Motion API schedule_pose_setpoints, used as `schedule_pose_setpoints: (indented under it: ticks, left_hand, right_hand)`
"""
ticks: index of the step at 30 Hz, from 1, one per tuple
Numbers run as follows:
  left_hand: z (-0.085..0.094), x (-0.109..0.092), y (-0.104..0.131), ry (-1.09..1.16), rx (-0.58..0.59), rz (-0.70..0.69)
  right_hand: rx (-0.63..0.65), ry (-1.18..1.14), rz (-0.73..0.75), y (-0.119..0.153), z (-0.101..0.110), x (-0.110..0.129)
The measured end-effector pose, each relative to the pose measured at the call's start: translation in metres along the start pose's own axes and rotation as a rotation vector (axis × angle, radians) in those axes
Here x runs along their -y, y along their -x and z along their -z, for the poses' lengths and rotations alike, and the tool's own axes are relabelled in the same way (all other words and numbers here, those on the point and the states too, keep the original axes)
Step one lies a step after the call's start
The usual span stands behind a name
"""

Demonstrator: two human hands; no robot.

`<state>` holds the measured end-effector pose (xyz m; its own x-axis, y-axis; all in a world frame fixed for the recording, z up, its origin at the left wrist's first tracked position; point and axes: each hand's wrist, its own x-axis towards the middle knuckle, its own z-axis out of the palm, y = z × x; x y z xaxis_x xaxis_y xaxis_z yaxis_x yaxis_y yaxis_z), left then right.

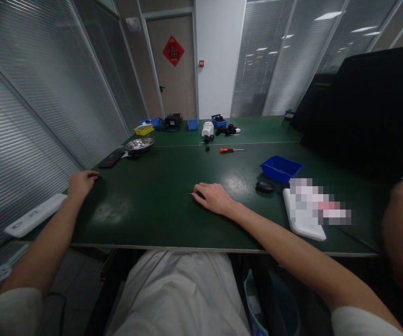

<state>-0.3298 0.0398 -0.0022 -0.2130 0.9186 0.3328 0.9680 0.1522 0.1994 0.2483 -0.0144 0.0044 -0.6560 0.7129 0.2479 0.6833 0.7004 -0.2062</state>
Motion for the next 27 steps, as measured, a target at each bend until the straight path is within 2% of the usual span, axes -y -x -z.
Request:
schedule_pose_setpoints:
  ticks: [10, 27]
  left_hand:
    - [-0.0021, -0.0047, -0.0050, -0.147, 0.036, 0.012]
    - [0.0020, -0.0032, 0.0015, -0.050, 0.003, 0.114]
  right_hand:
    - [-0.012, -0.006, 0.010, 0.0012, 0.0014, 0.0012]
    - [0.018, -0.016, -0.002, 0.0007, 0.0029, 0.0010]
